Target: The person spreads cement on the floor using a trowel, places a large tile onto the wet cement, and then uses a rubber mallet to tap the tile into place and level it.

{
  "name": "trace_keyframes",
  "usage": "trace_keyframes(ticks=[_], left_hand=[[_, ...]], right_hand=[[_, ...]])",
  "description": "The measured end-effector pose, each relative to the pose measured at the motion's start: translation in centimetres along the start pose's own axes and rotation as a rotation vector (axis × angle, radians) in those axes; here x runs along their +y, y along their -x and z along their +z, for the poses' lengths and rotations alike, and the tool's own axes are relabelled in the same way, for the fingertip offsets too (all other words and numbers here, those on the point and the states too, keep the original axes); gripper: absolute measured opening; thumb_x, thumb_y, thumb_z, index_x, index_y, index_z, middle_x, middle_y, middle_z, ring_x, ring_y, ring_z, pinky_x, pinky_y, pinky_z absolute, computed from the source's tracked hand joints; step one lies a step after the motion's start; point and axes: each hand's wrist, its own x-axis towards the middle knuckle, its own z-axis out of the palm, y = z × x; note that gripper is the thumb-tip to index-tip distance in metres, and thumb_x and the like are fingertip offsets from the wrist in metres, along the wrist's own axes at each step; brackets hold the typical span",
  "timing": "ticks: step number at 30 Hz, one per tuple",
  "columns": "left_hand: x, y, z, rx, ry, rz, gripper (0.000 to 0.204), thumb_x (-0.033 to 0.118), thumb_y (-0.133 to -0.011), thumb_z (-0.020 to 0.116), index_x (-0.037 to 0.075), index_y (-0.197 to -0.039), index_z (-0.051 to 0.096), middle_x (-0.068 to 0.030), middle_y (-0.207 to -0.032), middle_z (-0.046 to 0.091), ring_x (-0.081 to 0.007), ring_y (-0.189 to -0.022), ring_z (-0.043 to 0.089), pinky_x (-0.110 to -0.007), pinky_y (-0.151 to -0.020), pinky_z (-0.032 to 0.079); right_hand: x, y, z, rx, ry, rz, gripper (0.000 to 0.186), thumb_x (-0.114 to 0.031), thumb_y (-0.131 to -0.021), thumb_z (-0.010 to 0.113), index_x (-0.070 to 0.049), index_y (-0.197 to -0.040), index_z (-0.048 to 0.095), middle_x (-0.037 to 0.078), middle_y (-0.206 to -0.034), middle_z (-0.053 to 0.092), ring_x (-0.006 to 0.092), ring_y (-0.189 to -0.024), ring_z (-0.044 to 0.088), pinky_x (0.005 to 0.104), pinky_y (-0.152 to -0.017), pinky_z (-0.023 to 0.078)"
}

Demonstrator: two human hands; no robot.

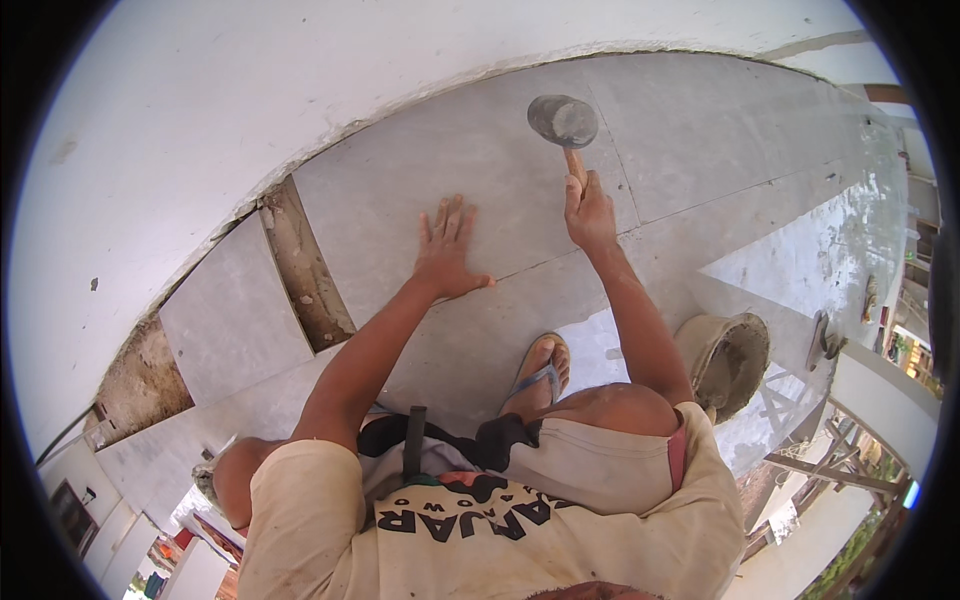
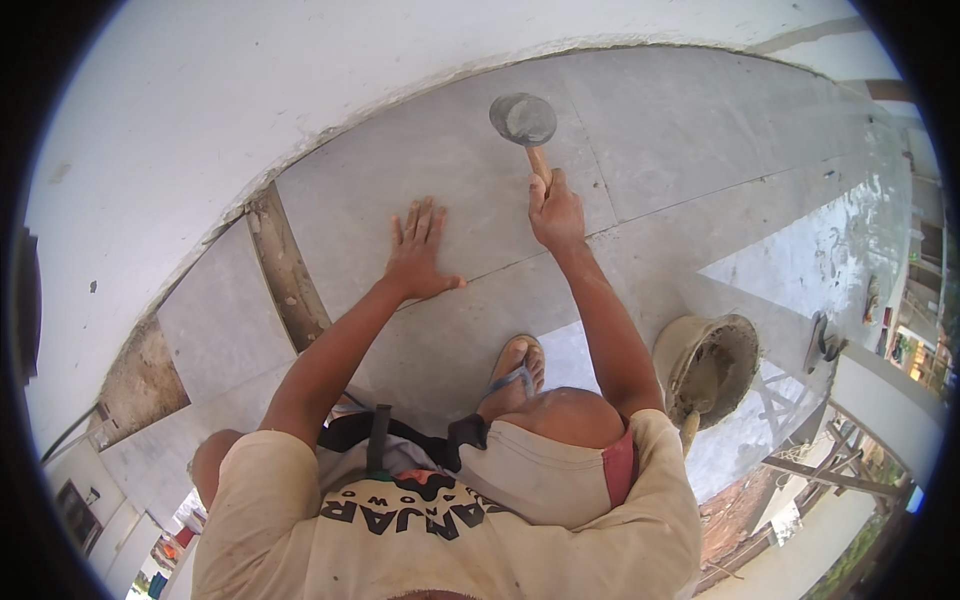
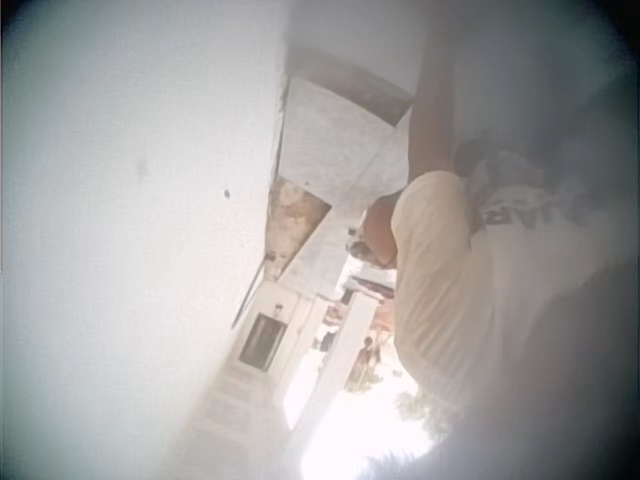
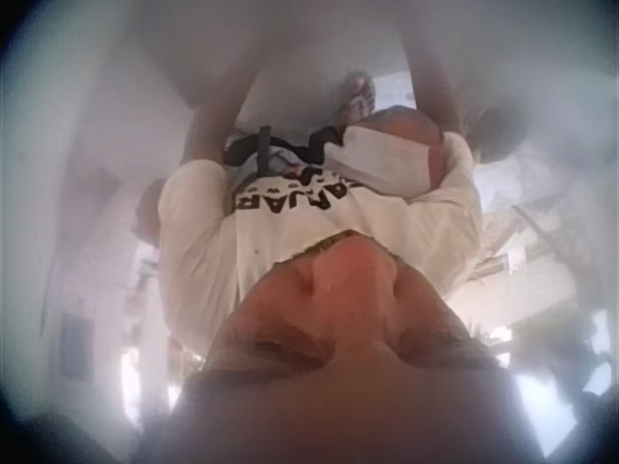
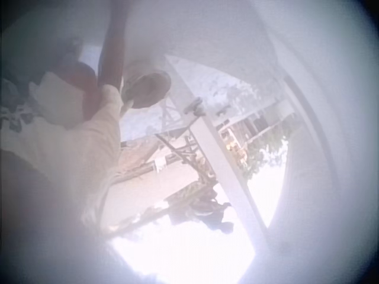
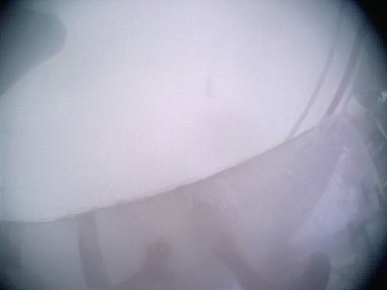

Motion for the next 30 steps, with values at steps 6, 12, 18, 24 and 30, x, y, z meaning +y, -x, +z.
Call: trace_keyframes(ticks=[6,12,18,24,30], left_hand=[[-0.1,0.9,0.1,-0.035,-0.006,-0.024,0.133,0.076,-0.071,0.07,0.011,-0.162,-0.002,-0.0145,-0.169,-0.007,-0.0318,-0.156,-0.01,-0.059,-0.123,-0.008],[-1.2,0.7,0.7,0.052,0.047,-0.011,0.133,0.074,-0.07,0.072,0.011,-0.162,0.0,-0.014,-0.169,-0.006,-0.0311,-0.156,-0.009,-0.058,-0.123,-0.007],[-0.7,0.1,0.3,0.057,0.031,0.011,0.135,0.075,-0.069,0.072,0.009,-0.162,0.0,-0.0166,-0.168,-0.007,-0.0325,-0.155,-0.012,-0.058,-0.122,-0.009],[-1.1,-0.3,0.7,0.067,0.026,0.014,0.135,0.075,-0.07,0.072,0.009,-0.162,-0.001,-0.016,-0.169,-0.008,-0.0324,-0.155,-0.012,-0.058,-0.122,-0.01],[-0.6,0.6,0.0,0.005,0.028,-0.025,0.133,0.072,-0.071,0.073,0.01,-0.162,-0.001,-0.0136,-0.169,-0.008,-0.0312,-0.155,-0.011,-0.057,-0.123,-0.007]], right_hand=[[-1.7,-4.0,-1.8,-0.1,-0.047,-0.004,0.049,-0.048,-0.102,0.049,0.0,-0.099,0.06,0.029,-0.088,0.066,0.0496,-0.086,0.064,0.0554,-0.074,0.048],[-8.0,-0.8,-4.9,0.113,-0.331,-0.071,0.052,-0.049,-0.103,0.046,0.002,-0.096,0.058,0.028,-0.086,0.068,0.0499,-0.085,0.066,0.0577,-0.072,0.049],[-3.4,-4.1,-0.5,0.014,0.038,0.0,0.051,-0.047,-0.103,0.046,0.002,-0.096,0.058,0.03,-0.084,0.067,0.0515,-0.084,0.065,0.0594,-0.073,0.048],[-4.4,-5.6,-1.6,0.064,-0.134,-0.051,0.046,-0.044,-0.103,0.049,0.0,-0.098,0.059,0.029,-0.08,0.065,0.0516,-0.083,0.064,0.0591,-0.073,0.047],[-7.1,-1.3,-3.4,0.201,-0.311,-0.043,0.039,-0.04,-0.103,0.05,-0.001,-0.102,0.056,0.026,-0.078,0.064,0.05,-0.08,0.064,0.0596,-0.071,0.046]])
